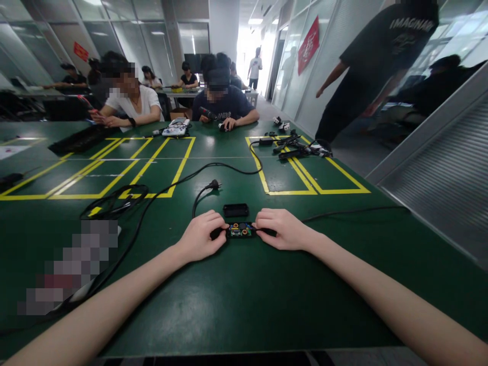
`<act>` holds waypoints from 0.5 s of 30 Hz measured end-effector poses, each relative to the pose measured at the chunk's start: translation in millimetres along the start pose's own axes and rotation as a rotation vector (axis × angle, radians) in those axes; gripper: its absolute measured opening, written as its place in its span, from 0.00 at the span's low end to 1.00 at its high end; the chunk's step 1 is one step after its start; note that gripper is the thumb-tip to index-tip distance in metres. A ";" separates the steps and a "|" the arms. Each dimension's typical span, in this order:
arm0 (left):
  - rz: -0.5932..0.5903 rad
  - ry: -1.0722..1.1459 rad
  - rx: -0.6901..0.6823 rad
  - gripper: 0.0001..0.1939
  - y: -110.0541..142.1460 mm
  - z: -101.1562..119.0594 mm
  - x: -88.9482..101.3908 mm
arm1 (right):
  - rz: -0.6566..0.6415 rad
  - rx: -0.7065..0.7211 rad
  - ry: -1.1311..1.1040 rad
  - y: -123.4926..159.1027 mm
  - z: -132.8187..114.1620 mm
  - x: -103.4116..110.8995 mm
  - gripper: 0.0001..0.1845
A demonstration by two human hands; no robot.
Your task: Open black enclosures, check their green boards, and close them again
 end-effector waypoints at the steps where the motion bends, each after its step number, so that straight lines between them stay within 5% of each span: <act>1: 0.013 0.009 0.007 0.07 0.1 -0.3 0.8 | 0.017 -0.002 -0.003 0.5 0.5 -0.2 0.09; 4: 0.097 0.039 0.084 0.13 -0.2 -7.8 5.5 | 0.115 -0.071 0.016 3.0 7.1 -0.7 0.10; 7: 0.151 0.024 0.209 0.19 -1.7 -22.5 6.9 | 0.216 -0.298 0.143 8.3 22.9 -1.7 0.11; 10: 0.086 -0.040 0.301 0.17 -4.5 -35.2 -0.1 | 0.206 -0.463 0.185 11.0 34.8 -10.6 0.14; 15: 0.020 -0.017 0.315 0.15 -7.7 -39.3 -5.8 | 0.218 -0.510 0.050 11.4 43.1 -22.5 0.12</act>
Point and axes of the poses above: each hand's wrist, its own y-axis away from the middle knuckle, its own x-axis out of the back of the hand, z = x × y, the point moved 7 cm from there along -y, towards the middle knuckle, and after that the axes turned 13 degrees about x, right-handed, at the moved point
